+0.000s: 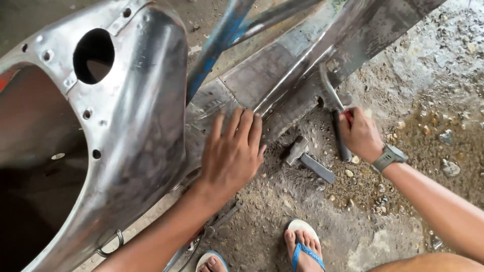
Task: Hammering and shaping a motorcycle frame using a hammer and a punch
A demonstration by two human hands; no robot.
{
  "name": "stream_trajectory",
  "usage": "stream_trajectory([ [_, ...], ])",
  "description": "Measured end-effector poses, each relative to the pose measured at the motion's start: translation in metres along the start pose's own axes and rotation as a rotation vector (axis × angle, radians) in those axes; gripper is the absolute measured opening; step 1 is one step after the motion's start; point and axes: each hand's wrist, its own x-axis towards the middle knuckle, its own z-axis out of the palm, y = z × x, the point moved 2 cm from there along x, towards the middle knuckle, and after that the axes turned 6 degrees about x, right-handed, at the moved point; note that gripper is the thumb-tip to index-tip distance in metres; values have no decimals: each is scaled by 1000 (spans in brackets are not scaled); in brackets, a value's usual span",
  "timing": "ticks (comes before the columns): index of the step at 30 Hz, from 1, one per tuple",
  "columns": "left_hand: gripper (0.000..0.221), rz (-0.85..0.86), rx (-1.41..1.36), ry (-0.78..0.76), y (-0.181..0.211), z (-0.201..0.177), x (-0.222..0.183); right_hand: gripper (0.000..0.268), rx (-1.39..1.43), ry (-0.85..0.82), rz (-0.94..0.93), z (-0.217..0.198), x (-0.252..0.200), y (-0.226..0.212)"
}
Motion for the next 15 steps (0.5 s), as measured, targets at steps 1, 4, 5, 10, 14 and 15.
stream_trajectory([
  [1,60,-10,14,-229,4,14,-3,23,-70,109,-43,13,0,12],
  [4,62,-5,120,-574,15,48,-16,29,-229,231,-176,37,-15,18],
  [5,60,8,219,-687,17,59,-20,29,-317,246,-270,43,-22,13],
  [10,62,-41,267,-951,24,85,-29,30,-465,268,-449,63,-21,8],
  [14,61,-35,285,-1029,15,132,-54,26,-436,255,-559,71,-44,-29],
  [15,61,-37,290,-1024,12,130,-52,26,-435,262,-561,73,-31,-3],
])
